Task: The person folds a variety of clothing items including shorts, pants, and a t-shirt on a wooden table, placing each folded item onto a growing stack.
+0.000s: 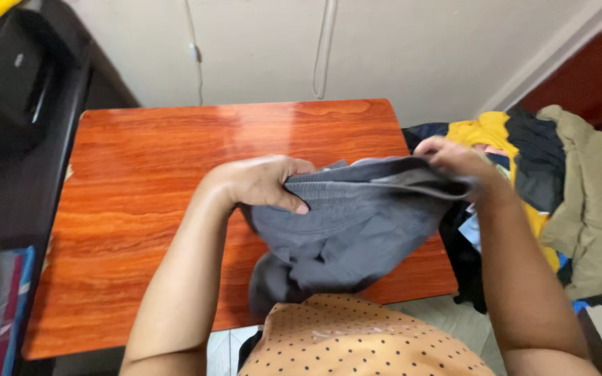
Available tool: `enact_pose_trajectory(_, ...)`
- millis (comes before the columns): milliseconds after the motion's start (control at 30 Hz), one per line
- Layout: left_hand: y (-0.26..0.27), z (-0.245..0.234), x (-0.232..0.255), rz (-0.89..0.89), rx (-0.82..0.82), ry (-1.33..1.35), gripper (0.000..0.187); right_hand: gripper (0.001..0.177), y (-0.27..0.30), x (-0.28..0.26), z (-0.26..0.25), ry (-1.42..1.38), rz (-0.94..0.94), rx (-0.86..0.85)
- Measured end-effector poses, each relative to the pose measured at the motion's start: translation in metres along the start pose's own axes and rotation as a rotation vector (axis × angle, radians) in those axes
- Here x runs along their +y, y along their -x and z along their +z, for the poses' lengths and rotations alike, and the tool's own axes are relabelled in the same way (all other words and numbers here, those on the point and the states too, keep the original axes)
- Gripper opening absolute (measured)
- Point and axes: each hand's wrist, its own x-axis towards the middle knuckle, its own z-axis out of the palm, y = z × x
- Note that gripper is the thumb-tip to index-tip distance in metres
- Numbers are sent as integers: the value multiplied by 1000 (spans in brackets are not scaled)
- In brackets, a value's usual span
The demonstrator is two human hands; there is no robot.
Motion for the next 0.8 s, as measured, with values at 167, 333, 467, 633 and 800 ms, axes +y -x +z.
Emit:
enact_pose_trajectory(167, -3, 81, -76, -440, 179, -442, 91, 18, -46, 112, 71, 735, -340, 331)
enact_pose_trajectory(333, 11, 131, -124, -446, 333, -500, 84, 28, -39, 105, 152, 915, -559, 139)
enact_pose_trajectory(467, 16, 140, -165, -345, 450, -492, 51, 61, -39, 79, 175, 1100, -212, 43)
enact_pose_trajectory(633, 45, 132, -195, -341, 389, -701, 36, 58, -49, 87, 140, 1260, -26, -111)
enact_pose_trajectory(800, 91, 48, -157, -598, 189, -962, 25, 62, -60, 33, 64, 1473, -278, -66)
